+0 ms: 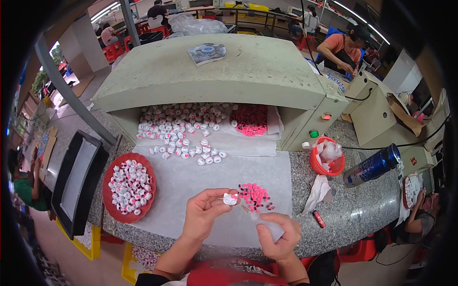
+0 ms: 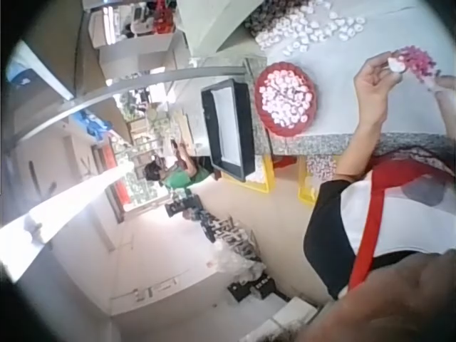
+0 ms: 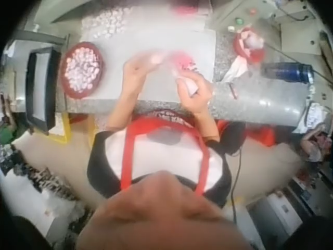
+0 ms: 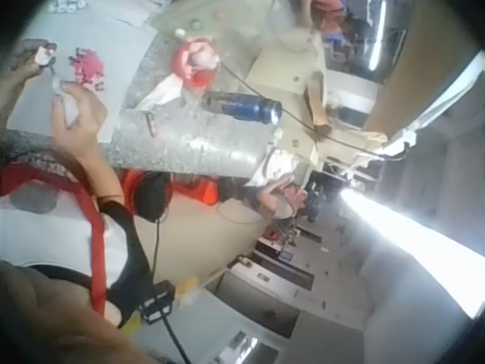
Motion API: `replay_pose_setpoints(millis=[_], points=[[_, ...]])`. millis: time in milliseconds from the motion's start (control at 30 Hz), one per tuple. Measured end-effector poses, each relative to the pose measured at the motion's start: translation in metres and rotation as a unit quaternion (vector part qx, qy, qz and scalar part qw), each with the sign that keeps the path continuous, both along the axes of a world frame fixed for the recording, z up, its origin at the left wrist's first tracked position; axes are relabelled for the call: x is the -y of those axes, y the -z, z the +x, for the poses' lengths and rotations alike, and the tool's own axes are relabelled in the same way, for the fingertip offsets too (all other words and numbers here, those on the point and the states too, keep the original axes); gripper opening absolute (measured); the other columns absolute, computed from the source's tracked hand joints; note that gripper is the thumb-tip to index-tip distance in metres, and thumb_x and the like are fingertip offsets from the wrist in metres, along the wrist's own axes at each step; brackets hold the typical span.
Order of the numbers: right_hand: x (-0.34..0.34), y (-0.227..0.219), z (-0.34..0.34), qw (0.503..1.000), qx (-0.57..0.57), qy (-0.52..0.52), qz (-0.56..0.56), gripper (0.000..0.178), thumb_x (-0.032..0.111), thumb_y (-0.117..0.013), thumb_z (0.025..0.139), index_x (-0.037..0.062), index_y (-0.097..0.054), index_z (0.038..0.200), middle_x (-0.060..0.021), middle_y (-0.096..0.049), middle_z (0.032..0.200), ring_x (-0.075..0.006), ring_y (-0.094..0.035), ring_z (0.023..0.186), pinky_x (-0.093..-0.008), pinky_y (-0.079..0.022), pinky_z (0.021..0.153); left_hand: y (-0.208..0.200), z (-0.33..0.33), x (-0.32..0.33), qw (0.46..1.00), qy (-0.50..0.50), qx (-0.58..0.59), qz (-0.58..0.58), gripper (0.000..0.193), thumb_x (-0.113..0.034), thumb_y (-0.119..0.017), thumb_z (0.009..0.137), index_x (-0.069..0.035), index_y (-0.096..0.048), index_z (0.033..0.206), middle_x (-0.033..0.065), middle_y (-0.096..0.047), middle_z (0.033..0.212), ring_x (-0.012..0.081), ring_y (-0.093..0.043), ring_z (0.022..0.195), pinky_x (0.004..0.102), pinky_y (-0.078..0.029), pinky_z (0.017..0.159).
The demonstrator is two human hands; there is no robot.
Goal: Assembling small toy components by joining white caps with pink plastic bases at a factory workstation.
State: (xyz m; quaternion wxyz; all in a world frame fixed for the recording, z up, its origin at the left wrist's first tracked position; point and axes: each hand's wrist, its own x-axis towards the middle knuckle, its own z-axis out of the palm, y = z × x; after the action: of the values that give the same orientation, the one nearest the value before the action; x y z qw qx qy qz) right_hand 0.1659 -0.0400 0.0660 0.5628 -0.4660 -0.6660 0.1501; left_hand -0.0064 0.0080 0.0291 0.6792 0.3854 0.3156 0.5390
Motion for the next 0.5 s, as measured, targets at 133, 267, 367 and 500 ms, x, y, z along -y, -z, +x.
replay_pose_setpoints(millis=[133,267,367,500], points=[[0.002,-0.002,0.000,1.000,-0.003,-0.017,-0.023,0.020,0.004,-0.066,0.065,-0.0020,-0.059,0.083,-0.0127,-0.062,0.069,-0.0206,-0.061,0.055,-0.0267,-0.047,0.050,0.001,0.001,0.000,1.000,0.001,-0.004,0.003,0.033,0.009,-0.056,0.074,0.004,-0.052,0.107,0.0202,-0.058,0.105,0.0304,-0.060,0.092,0.0321,-0.051,0.078],[-0.001,0.000,-0.006,0.996,-0.034,-0.027,-0.075,0.019,0.005,-0.065,0.067,-0.0024,-0.059,0.084,-0.0135,-0.062,0.070,-0.0185,-0.062,0.058,-0.0259,-0.047,0.051,0.004,-0.003,-0.002,1.000,-0.001,0.002,0.002,0.033,0.008,-0.056,0.075,0.004,-0.052,0.108,0.0188,-0.059,0.103,0.0291,-0.061,0.090,0.0299,-0.051,0.076],[-0.014,0.015,-0.007,0.929,-0.266,0.011,-0.256,0.019,0.004,-0.062,0.070,-0.0038,-0.057,0.086,-0.0102,-0.061,0.069,-0.0113,-0.055,0.051,-0.0234,-0.042,0.046,0.009,-0.009,-0.005,0.999,-0.039,0.000,-0.005,0.033,0.007,-0.056,0.076,0.004,-0.052,0.108,0.0176,-0.059,0.102,0.0278,-0.061,0.089,0.0286,-0.051,0.074],[-0.055,0.071,0.005,0.868,-0.327,-0.014,-0.373,0.023,0.002,-0.061,0.070,-0.0036,-0.058,0.092,-0.0101,-0.060,0.070,-0.0131,-0.055,0.051,-0.0251,-0.043,0.045,0.015,-0.018,-0.007,0.997,-0.068,-0.013,-0.016,0.032,0.005,-0.056,0.077,0.004,-0.052,0.108,0.0160,-0.060,0.101,0.0261,-0.062,0.088,0.0273,-0.051,0.073]])
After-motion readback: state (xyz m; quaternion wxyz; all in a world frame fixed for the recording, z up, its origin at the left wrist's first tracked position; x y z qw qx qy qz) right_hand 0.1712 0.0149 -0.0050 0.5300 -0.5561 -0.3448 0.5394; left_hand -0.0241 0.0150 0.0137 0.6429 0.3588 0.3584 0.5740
